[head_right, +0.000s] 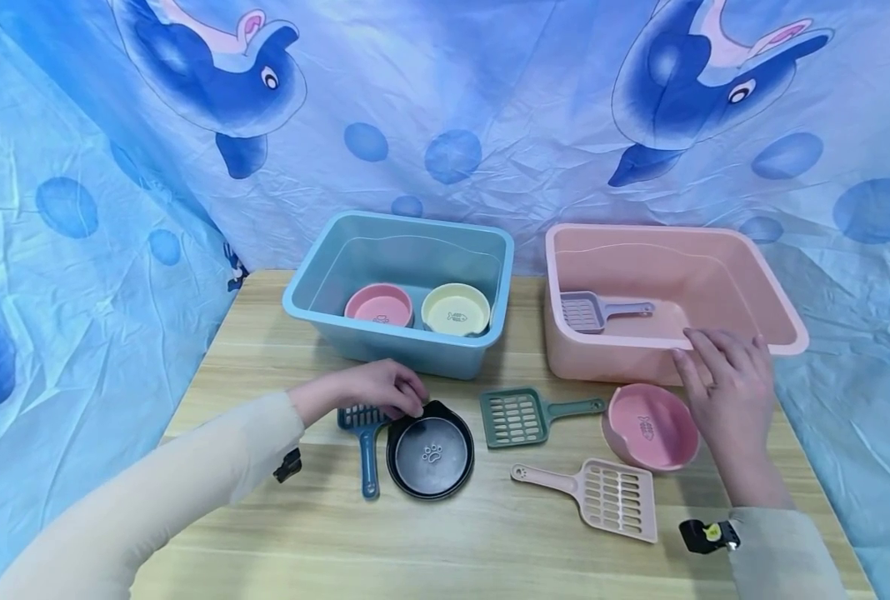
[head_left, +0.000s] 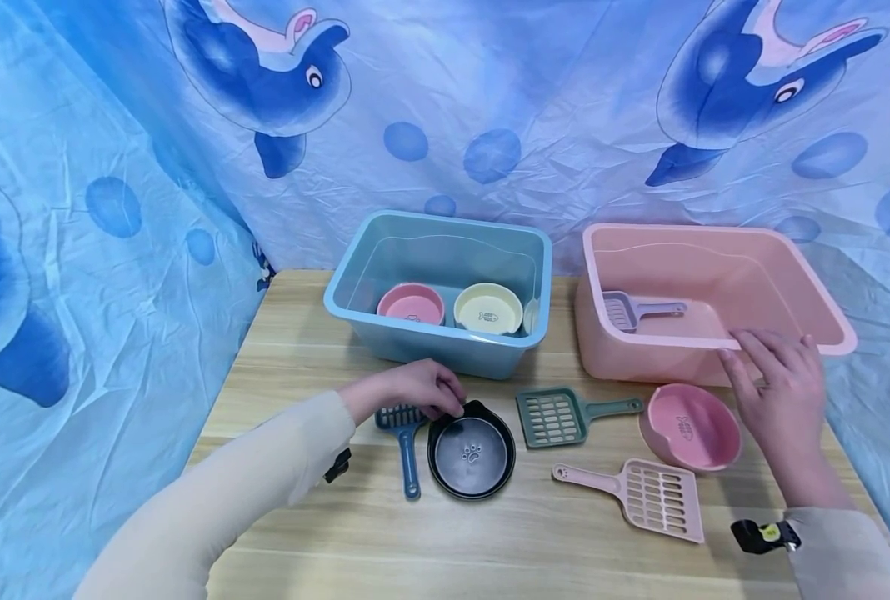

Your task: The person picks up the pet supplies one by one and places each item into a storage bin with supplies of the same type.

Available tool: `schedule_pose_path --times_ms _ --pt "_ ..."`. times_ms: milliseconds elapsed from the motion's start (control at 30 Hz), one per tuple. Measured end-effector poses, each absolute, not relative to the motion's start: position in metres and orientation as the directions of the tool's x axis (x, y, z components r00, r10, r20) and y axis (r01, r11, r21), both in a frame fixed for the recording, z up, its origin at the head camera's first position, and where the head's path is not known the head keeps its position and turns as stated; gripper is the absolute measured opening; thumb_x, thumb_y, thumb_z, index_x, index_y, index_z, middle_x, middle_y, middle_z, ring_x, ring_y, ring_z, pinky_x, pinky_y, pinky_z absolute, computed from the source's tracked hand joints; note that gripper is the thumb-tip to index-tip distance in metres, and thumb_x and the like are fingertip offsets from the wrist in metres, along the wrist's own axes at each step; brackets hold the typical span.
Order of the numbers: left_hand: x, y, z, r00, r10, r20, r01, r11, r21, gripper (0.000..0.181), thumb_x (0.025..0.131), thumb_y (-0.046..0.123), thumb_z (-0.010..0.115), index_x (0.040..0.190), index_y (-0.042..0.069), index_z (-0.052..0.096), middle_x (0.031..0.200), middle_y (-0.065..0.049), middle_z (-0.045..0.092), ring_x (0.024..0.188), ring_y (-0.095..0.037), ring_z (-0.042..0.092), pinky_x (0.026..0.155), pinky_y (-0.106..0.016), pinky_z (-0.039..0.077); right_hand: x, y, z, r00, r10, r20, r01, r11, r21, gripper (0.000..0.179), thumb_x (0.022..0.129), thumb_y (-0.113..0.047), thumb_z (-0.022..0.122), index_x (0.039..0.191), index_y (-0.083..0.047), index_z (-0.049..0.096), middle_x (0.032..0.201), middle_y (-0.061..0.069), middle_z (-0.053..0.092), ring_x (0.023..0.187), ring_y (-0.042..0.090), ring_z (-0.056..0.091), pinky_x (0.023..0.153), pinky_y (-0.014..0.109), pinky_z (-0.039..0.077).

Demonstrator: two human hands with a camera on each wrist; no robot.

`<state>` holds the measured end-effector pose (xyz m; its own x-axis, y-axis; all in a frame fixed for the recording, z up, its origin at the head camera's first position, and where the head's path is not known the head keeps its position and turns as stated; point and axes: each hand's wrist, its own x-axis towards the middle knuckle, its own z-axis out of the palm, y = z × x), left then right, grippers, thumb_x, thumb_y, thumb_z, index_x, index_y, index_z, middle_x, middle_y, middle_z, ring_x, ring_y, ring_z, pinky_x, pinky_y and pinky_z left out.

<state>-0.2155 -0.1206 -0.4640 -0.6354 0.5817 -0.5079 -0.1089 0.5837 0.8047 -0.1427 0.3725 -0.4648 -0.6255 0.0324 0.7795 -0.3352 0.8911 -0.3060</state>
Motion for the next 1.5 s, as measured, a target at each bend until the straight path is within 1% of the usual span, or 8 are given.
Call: schedule_pose_path --times_ms 200,467,633,867,933,1100,1333,1500 --pt "-0.215 -0.114 -0.467 -0.651 0.572 -0.498 -0.038 0.632 0.774 0.028 0.088 0.008 0.084 0.114 0.001 0.075 0.093 -0.003 0.08 0.086 -0.013 0.074 0.079 -0.031 0.066 -0.142 0.372 -0.465 -0.623 0.028 0.782 -0.332 0.895 -0.297 0.071 0.106 -0.062 0.055 0.119 0.004 0.077 0.117 0.031 0.073 0.112 0.057 0.062 0.129 0.063 0.028" --pt "-0.209 -0.106 -0.47 -0.711 0.551 -0.437 0.076 0.679 0.731 0.02 0.084 0.001 0.086 0.1 0.002 0.075 0.078 0.001 0.072 0.066 -0.009 0.063 0.061 -0.022 0.056 -0.142 0.37 -0.466 -0.612 0.041 0.789 -0.336 0.89 -0.307 0.07 0.105 -0.062 0.056 0.117 0.004 0.078 0.115 0.031 0.073 0.112 0.056 0.062 0.129 0.063 0.028" --pt "-0.208 -0.102 -0.472 -0.732 0.56 -0.388 0.17 0.702 0.691 0.015 0.084 -0.001 0.085 0.094 0.003 0.074 0.072 0.003 0.066 0.059 -0.008 0.058 0.056 -0.021 0.053 -0.14 0.37 -0.466 -0.624 0.051 0.78 -0.321 0.893 -0.315 0.067 0.106 -0.059 0.057 0.118 0.004 0.077 0.115 0.032 0.072 0.113 0.056 0.061 0.129 0.063 0.027" --pt "-0.206 -0.1 -0.476 -0.761 0.569 -0.312 0.268 0.714 0.647 0.016 0.083 -0.002 0.085 0.087 0.007 0.072 0.07 0.004 0.064 0.063 -0.008 0.059 0.059 -0.02 0.051 -0.141 0.37 -0.466 -0.622 0.054 0.781 -0.32 0.893 -0.316 0.056 0.106 -0.05 0.064 0.118 0.003 0.078 0.116 0.032 0.073 0.114 0.056 0.062 0.129 0.063 0.028" --pt "-0.205 -0.1 -0.477 -0.766 0.573 -0.291 0.295 0.716 0.633 0.015 0.083 -0.001 0.085 0.088 0.008 0.073 0.071 0.005 0.065 0.066 -0.009 0.059 0.061 -0.021 0.05 -0.141 0.37 -0.466 -0.616 0.05 0.786 -0.327 0.892 -0.313 0.058 0.106 -0.051 0.063 0.118 0.003 0.078 0.116 0.031 0.073 0.113 0.056 0.062 0.129 0.063 0.028" --pt "-0.201 -0.1 -0.474 -0.769 0.597 -0.228 0.362 0.701 0.614 0.016 0.083 -0.001 0.084 0.09 0.011 0.075 0.075 0.006 0.067 0.072 -0.008 0.062 0.068 -0.024 0.054 -0.141 0.369 -0.467 -0.615 0.035 0.788 -0.334 0.893 -0.301 0.064 0.106 -0.057 0.059 0.119 0.002 0.078 0.116 0.031 0.073 0.113 0.056 0.062 0.128 0.064 0.029" --pt "-0.191 -0.094 -0.455 -0.74 0.667 -0.087 0.525 0.652 0.547 0.018 0.085 0.0 0.082 0.088 0.016 0.074 0.08 0.007 0.068 0.076 -0.008 0.061 0.071 -0.025 0.056 -0.14 0.37 -0.464 -0.632 0.032 0.774 -0.322 0.898 -0.3 0.065 0.107 -0.058 0.058 0.12 0.002 0.077 0.118 0.031 0.073 0.114 0.056 0.062 0.129 0.063 0.028" --pt "-0.181 -0.091 -0.437 -0.701 0.714 -0.007 0.636 0.629 0.447 0.013 0.091 0.007 0.082 0.096 0.018 0.077 0.087 0.006 0.068 0.082 -0.011 0.059 0.074 -0.026 0.055 -0.139 0.371 -0.464 -0.642 0.031 0.766 -0.312 0.902 -0.298 0.066 0.107 -0.059 0.057 0.12 0.003 0.077 0.119 0.031 0.072 0.115 0.056 0.062 0.129 0.063 0.027"
